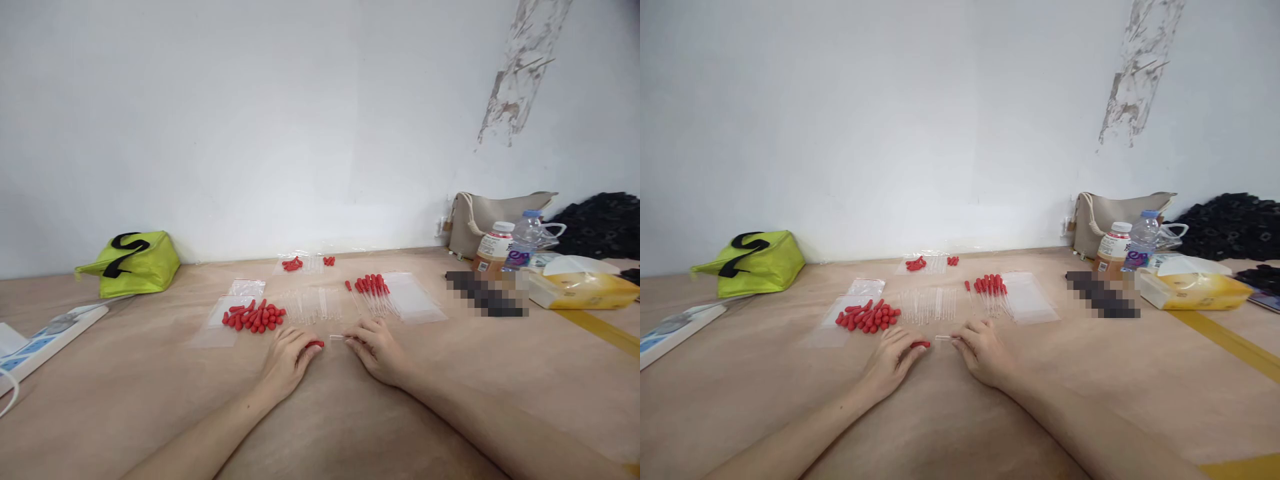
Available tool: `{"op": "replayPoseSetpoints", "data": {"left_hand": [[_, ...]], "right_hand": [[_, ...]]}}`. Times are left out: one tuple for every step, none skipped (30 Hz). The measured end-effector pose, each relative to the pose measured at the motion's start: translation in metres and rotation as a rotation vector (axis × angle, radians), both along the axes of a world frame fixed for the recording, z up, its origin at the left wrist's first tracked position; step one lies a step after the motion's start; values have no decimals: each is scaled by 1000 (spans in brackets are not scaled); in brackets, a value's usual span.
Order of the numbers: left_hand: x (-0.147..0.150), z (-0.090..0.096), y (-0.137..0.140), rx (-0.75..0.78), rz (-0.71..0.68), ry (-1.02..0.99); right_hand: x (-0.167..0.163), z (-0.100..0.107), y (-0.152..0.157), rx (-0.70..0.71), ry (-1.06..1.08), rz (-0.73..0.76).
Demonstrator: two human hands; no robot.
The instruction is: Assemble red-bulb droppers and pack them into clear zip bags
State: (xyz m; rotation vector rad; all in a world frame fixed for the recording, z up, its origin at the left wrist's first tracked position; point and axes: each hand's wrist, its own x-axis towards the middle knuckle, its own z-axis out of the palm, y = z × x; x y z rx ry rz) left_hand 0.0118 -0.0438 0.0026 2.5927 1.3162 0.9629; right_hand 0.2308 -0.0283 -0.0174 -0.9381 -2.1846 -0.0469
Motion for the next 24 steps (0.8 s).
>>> {"op": "replayPoseSetpoints", "data": {"left_hand": [[0,0,-1,25,11,16],[0,0,-1,43,16,30],[1,0,-1,50,17,40],[1,0,-1,51,17,46],[1,-1,-1,46,16,50],[1,-1,0,37,13,54],[1,-1,1,28,9,58],[1,-2,1,21,2,59],[1,-2,1,19,-4,58],[1,-2,1,20,-8,55],[1,-3,1,23,-11,51],[0,-3,1,28,-12,45],[0,-3,1,32,-11,38],[0,-3,0,34,-10,31],[0,-3,0,34,-14,23],[0,-3,0,32,-26,14],[0,-3,0,29,-43,4],[0,-3,0,27,-63,-4],[0,-3,0,21,-85,-8],[-1,-2,0,12,-105,-8],[-1,-2,0,1,-121,-4],[-1,-2,0,-9,-132,0],[-1,-2,0,-19,-140,7],[-1,-2,0,-26,-147,14]], "right_hand": [[-1,0,-1,-13,16,13],[-2,0,-2,-24,27,25],[-3,0,-3,-34,34,34],[-3,0,-3,-45,42,40],[-3,1,-4,-55,49,48],[-3,1,-4,-64,55,56],[-3,1,-4,-69,60,67],[-4,2,-4,-73,60,77],[-4,2,-4,-75,57,86],[-5,2,-5,-77,51,94],[-6,3,-5,-79,45,100],[-7,3,-5,-82,38,104],[-7,3,-5,-84,31,108],[-8,3,-5,-83,27,114],[-8,2,-4,-81,25,120],[-9,2,-4,-77,26,125],[-9,1,-3,-72,28,129],[-9,0,-2,-68,32,131],[-8,0,0,-65,34,134],[-8,-1,1,-63,35,135],[-8,-2,2,-63,33,138],[-8,-2,3,-62,27,143],[-7,-2,4,-58,18,146],[-7,-2,5,-51,7,147]]}}
